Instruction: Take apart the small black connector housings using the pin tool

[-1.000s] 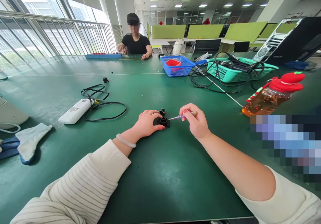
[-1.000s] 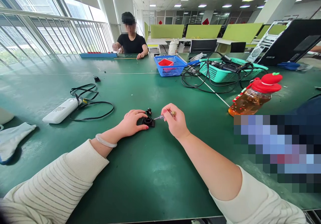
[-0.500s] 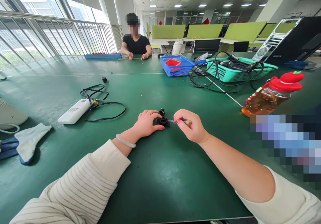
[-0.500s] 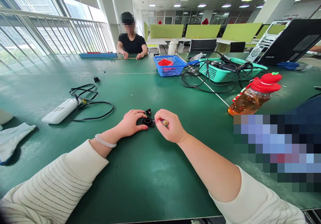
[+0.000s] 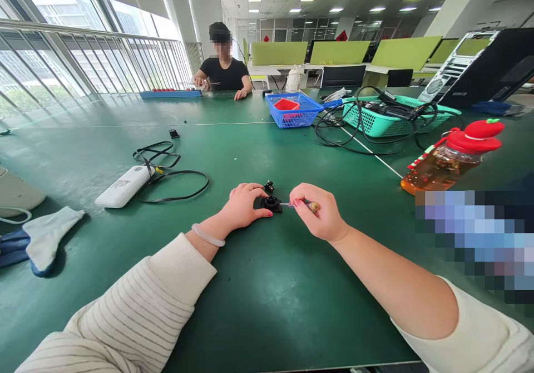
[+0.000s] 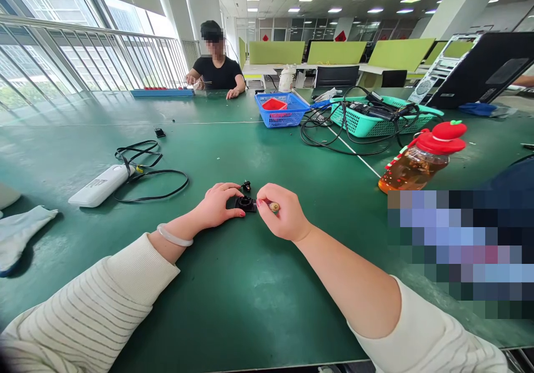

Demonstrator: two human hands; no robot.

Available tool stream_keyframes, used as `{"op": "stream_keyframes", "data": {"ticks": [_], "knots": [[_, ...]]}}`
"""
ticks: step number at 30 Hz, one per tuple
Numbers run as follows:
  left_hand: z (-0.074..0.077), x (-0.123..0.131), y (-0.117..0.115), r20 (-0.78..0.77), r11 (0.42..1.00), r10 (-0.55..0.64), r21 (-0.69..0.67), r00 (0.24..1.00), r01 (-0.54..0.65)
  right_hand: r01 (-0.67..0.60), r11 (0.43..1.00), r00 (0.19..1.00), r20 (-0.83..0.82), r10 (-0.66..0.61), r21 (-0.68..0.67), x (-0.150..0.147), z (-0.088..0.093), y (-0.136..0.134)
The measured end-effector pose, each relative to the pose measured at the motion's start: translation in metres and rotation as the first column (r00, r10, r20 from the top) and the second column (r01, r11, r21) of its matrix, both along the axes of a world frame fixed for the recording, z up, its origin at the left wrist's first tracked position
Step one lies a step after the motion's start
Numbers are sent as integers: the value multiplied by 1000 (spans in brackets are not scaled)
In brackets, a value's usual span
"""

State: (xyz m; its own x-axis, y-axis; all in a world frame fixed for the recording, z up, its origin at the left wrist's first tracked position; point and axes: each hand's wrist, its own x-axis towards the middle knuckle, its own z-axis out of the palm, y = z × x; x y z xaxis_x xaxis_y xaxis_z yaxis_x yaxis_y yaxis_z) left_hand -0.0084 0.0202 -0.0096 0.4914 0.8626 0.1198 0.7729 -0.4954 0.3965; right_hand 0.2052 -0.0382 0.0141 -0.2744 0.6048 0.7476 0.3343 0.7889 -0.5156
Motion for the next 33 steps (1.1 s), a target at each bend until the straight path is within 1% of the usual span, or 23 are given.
{"op": "stream_keyframes", "data": {"ticks": [3,7,9,13,18,24,25,28,30,33], "knots": [[-1,0,0,4,1000,1,1,1000,-1,-11,999,1000,-8,11,36,-2,1,-3],[-2,1,1,15,1000,1,11,1000,-1,8,1000,997,72,-8,3,-5,2,-5],[-2,1,1,12,1000,8,11,1000,-8,8,1000,997,79,-8,3,-5,2,-6],[-1,1,0,-1,1000,10,9,1000,-10,-57,998,998,40,56,22,-5,1,-7],[-1,1,0,1,1000,8,14,1000,-8,-102,992,987,119,110,-75,-7,1,-7],[-1,1,0,-10,1000,6,16,1000,-6,-104,994,995,-2,104,-43,-5,2,-6],[-1,1,0,-9,1000,1,19,1000,-1,-97,993,995,13,98,-62,-5,1,-6],[-2,1,0,-2,1000,1,27,1000,-1,-85,984,987,124,104,-154,-6,0,-3],[-2,0,1,1,1000,2,29,1000,-3,-83,980,981,160,113,-182,-7,-1,-3],[-1,1,0,2,1000,-3,27,1000,3,-99,988,989,94,111,-119,-7,1,-6]]}}
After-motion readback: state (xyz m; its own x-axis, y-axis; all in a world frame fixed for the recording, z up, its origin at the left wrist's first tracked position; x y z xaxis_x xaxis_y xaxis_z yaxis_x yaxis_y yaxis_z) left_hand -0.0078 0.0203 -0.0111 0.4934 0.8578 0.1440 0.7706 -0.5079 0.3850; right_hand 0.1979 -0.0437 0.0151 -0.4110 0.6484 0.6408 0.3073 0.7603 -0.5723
